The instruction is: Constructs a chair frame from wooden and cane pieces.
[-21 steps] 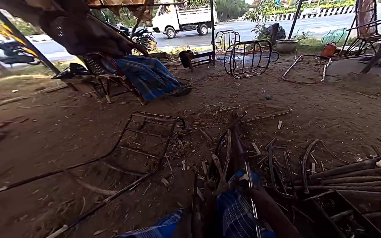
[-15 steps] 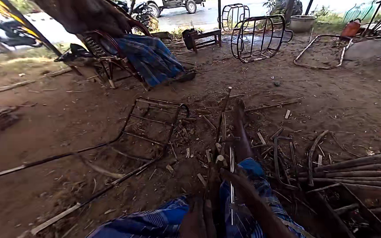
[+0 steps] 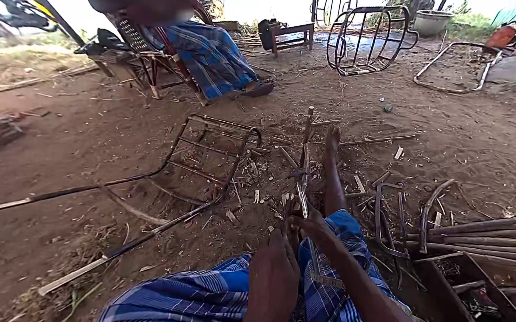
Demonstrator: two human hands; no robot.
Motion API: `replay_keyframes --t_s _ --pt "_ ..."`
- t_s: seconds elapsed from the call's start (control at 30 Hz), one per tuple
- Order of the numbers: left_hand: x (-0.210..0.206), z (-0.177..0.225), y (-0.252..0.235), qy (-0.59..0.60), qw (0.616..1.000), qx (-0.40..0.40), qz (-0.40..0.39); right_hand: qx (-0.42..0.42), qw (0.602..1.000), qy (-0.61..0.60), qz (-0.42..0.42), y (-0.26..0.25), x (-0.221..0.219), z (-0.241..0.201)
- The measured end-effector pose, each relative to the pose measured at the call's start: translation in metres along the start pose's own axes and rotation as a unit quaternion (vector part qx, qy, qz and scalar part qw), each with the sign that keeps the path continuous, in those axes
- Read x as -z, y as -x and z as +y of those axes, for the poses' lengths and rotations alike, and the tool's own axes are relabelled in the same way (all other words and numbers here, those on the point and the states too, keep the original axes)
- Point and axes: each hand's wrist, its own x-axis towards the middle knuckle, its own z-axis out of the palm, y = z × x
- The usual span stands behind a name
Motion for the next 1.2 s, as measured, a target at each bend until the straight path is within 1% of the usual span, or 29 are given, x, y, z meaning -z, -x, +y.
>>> replay_keyframes --t_s 0.13,0.23,0.33,0.47,0.67,0.8,0.83,0.9,0.97,1.0,1.07,1.1,1.13,1.2 --pt "0.006 0.006 -0.003 0.002 1.0 0.008 -0.015 0.005 1.0 -0.003 -0.014 0.005 0.003 0.0" --pt "0.006 0.01 -0.006 -0.006 0.998 0.033 -0.054 0.002 1.0 -0.011 -0.015 0.009 0.006 0.005" --pt "0.002 0.014 -0.006 -0.003 0.996 0.048 -0.074 -0.006 1.0 -0.021 -0.008 0.009 0.009 0.006" --pt "-0.002 0.015 -0.003 -0.002 0.995 0.043 -0.085 -0.005 0.999 -0.039 -0.005 0.001 0.018 0.018" --pt "0.001 0.022 -0.003 -0.028 0.985 0.077 -0.152 -0.013 0.999 -0.046 -0.003 0.008 0.022 0.014" --pt "-0.004 0.02 0.001 -0.029 0.988 0.061 -0.14 -0.046 0.998 -0.046 0.005 0.018 0.02 0.007" --pt "-0.005 0.02 0.002 -0.032 0.987 0.062 -0.143 -0.05 0.998 -0.026 0.026 0.016 0.023 0.007" --pt "-0.006 0.021 0.002 -0.043 0.985 0.067 -0.156 -0.077 0.989 0.07 0.101 0.017 0.038 -0.001" --pt "-0.005 0.02 0.003 -0.04 0.983 0.07 -0.168 -0.107 0.974 0.156 0.125 0.037 0.061 -0.024" --pt "-0.006 0.019 0.003 -0.035 0.983 0.07 -0.167 -0.084 0.977 0.158 0.118 0.052 0.073 -0.038" --pt "-0.012 0.016 0.006 -0.019 0.987 0.062 -0.148 0.022 0.991 0.111 0.074 0.088 0.096 -0.059" --pt "-0.013 0.016 0.008 -0.01 0.987 0.061 -0.148 0.067 0.992 0.092 0.059 0.106 0.108 -0.06" --pt "-0.013 0.016 0.008 -0.005 0.987 0.061 -0.152 0.096 0.987 0.102 0.077 0.121 0.118 -0.054" --pt "-0.011 0.018 0.002 0.004 0.987 0.056 -0.151 0.111 0.966 0.168 0.162 0.142 0.136 -0.033"
